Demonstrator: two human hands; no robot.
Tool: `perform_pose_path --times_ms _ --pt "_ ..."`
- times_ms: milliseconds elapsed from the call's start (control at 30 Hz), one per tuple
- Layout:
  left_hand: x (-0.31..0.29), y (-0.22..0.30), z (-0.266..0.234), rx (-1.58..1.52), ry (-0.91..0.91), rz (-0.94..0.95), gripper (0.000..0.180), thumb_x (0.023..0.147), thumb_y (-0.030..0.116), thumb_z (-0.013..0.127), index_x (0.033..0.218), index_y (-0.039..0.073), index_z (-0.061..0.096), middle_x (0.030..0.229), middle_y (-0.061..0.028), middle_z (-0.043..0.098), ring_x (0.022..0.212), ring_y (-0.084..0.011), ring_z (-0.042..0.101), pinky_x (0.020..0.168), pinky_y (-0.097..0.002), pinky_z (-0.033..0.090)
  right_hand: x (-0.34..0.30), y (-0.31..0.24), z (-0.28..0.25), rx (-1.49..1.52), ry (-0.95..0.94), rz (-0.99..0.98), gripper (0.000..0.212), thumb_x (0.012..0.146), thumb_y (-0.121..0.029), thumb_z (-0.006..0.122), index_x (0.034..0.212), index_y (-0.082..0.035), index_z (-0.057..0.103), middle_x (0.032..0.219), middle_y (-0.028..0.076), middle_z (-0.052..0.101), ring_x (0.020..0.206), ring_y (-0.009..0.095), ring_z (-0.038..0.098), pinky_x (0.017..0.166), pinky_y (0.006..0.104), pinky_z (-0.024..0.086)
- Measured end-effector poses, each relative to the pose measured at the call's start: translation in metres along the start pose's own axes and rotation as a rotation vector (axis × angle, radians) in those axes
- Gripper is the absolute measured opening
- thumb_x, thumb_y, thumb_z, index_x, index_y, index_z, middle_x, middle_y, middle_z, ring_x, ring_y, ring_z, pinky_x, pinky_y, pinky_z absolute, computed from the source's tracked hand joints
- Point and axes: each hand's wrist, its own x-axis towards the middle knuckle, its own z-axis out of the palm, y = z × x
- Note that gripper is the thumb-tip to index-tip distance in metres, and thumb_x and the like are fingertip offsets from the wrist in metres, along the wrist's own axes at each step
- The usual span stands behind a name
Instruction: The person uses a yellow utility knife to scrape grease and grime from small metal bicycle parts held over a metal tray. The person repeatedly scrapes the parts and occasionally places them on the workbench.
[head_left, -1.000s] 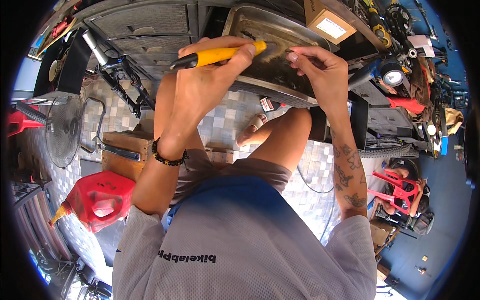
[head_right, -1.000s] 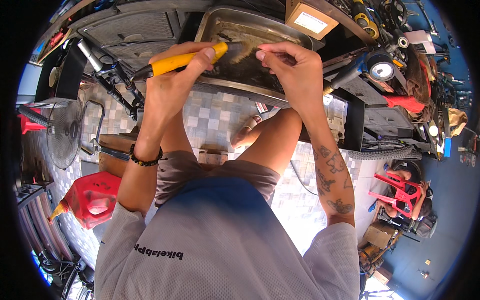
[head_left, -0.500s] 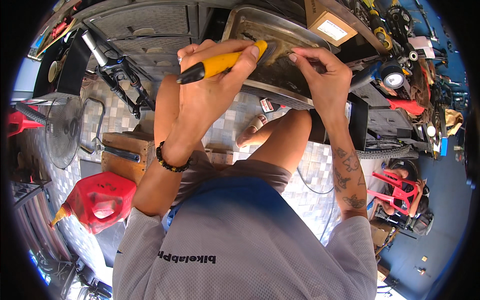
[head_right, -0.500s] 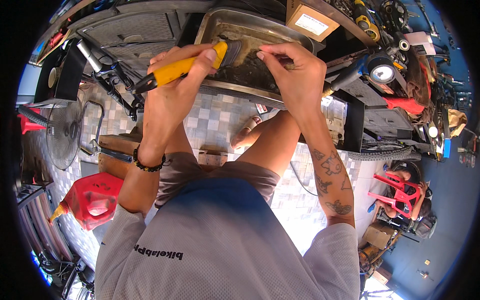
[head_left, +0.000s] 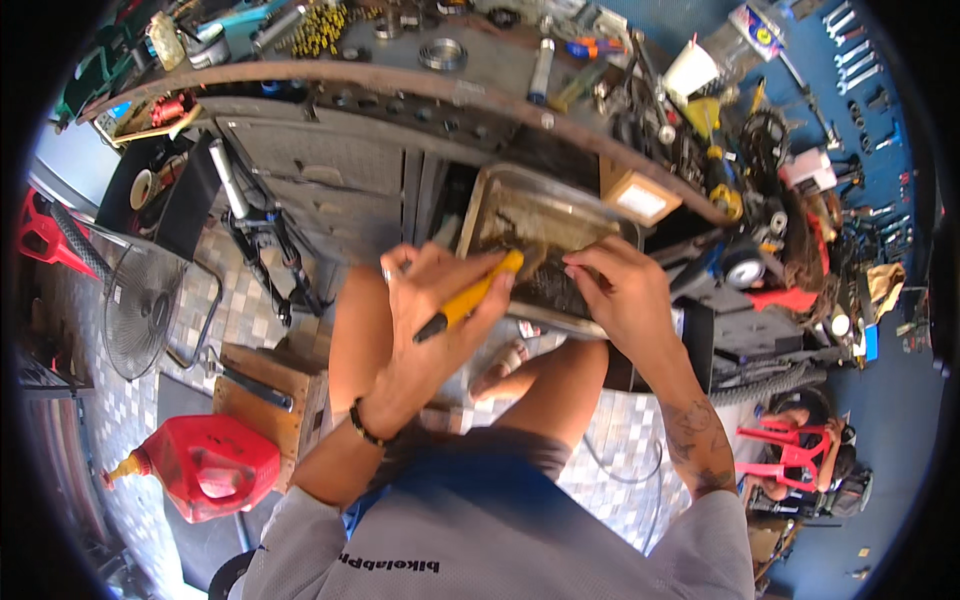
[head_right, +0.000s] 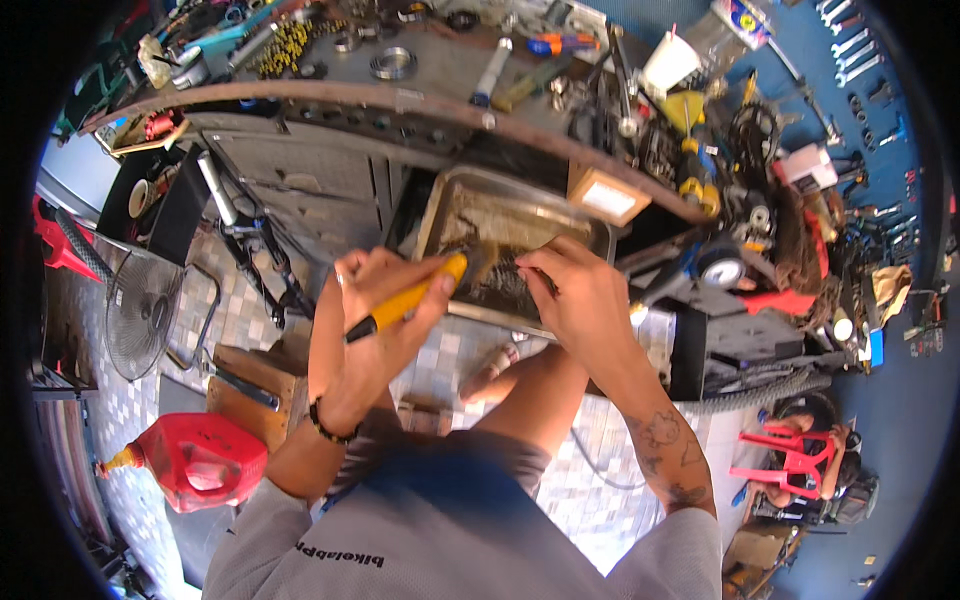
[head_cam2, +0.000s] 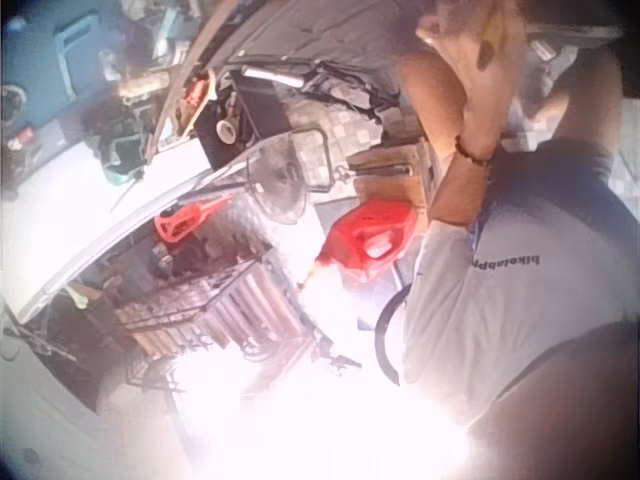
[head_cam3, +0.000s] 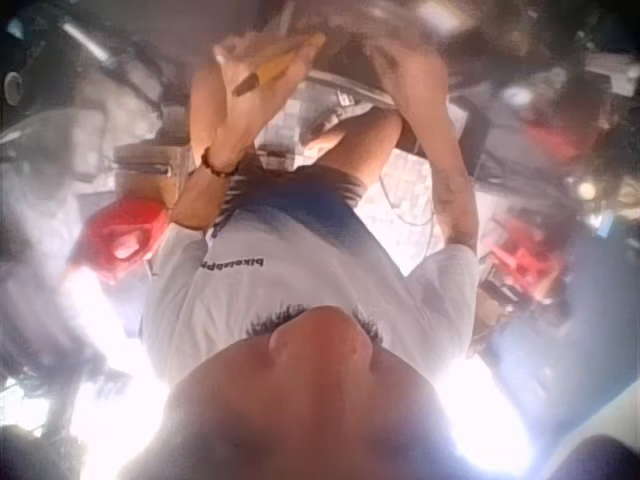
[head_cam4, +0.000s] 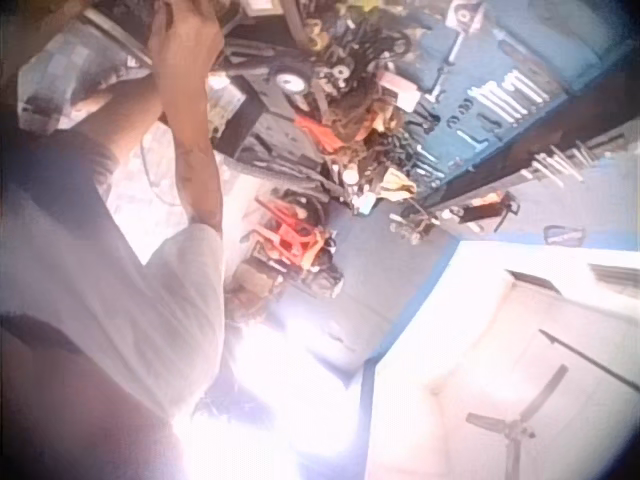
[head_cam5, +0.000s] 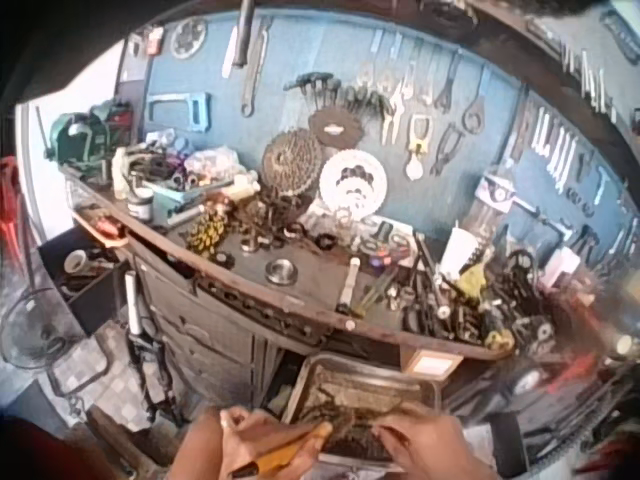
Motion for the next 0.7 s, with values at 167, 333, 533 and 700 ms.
perform_pose_path --times_ms 167,333,533,700 --pt "-0.003 0.004 0.005 -0.071 -0.029 -0.025 0.018 0.097 0.018 0.087 0.112 0.009 0.091 0.094 -0.0035 0.087 0.085 -0.0203 0.070 0.100 -0.0427 0.040 0.134 0.008 -0.067 0.021 0.308 -0.376 0.011 0.103 -0.007 0.077 0.107 -0.004 0.087 0.102 0.010 0.086 0.090 0.024 0.082 0.084 0.0368 0.062" --pt "-0.004 0.003 0.004 -0.142 -0.068 -0.075 0.022 0.098 0.015 0.087 0.117 0.003 0.090 0.100 -0.0082 0.088 0.087 -0.0225 0.070 0.093 -0.0372 0.051 0.321 0.039 -0.059 -0.161 0.155 -0.193 0.018 0.097 -0.024 0.086 0.109 -0.011 0.090 0.102 0.009 0.088 0.098 0.026 0.084 0.091 0.0404 0.064" --pt "-0.008 -0.001 0.001 -0.218 -0.085 -0.163 0.024 0.099 0.015 0.086 0.118 0.001 0.089 0.098 -0.0107 0.087 0.086 -0.0225 0.067 0.090 -0.0370 0.052 0.399 0.061 -0.024 -0.480 0.011 -0.129 0.013 0.096 -0.022 0.083 0.105 -0.017 0.091 0.104 0.008 0.089 0.102 0.027 0.085 0.092 0.0451 0.065" --pt "-0.004 0.001 -0.004 -0.114 -0.090 -0.111 0.024 0.101 0.020 0.085 0.117 0.003 0.090 0.093 -0.0093 0.086 0.084 -0.0210 0.068 0.091 -0.0398 0.050 0.412 0.078 -0.012 -0.429 0.170 -0.307 0.014 0.099 -0.025 0.081 0.107 -0.017 0.090 0.099 0.006 0.088 0.098 0.026 0.085 0.087 0.0454 0.066"
